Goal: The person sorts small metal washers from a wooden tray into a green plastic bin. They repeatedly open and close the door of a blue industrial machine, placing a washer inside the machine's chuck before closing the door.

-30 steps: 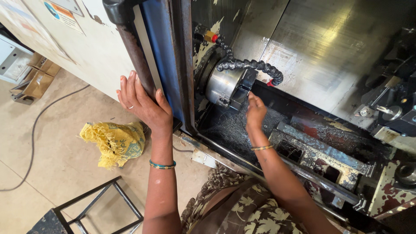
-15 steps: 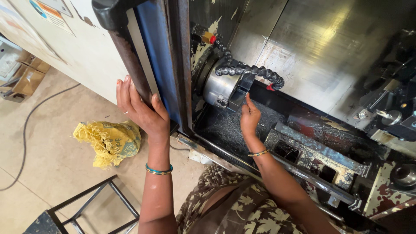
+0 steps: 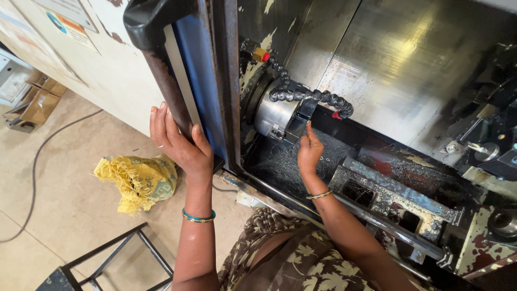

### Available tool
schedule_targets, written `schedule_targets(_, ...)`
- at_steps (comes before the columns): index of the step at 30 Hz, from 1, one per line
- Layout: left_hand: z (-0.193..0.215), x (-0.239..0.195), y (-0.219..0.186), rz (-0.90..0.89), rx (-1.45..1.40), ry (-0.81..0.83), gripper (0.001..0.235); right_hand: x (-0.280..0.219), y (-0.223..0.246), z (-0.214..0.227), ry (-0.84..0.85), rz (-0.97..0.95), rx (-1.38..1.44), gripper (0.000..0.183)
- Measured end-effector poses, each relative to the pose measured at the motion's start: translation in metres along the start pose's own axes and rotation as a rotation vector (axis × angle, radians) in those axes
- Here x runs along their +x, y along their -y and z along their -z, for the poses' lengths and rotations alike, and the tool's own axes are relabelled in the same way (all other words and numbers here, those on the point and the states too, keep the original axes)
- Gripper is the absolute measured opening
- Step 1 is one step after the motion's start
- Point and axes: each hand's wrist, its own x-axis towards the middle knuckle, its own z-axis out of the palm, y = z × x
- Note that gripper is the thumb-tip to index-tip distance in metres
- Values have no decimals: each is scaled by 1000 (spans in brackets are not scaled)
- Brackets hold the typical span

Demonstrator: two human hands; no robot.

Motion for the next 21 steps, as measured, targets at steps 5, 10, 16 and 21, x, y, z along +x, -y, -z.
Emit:
schedule_targets(5, 0, 0, 1, -1, -2, -3, 49, -1, 3, 0, 11, -45, -4, 50)
schedule_targets(10, -1, -3, 2, 9, -6, 2, 47, -1, 4, 0, 16, -40, 0, 48)
schedule_targets(16, -1, -4, 2, 25, -59, 3, 46, -1, -4, 1, 8, -18, 6, 48)
schedule_targets(21, -2, -13, 4, 96, -92, -17, 43, 1, -15, 2, 6, 16, -22, 49)
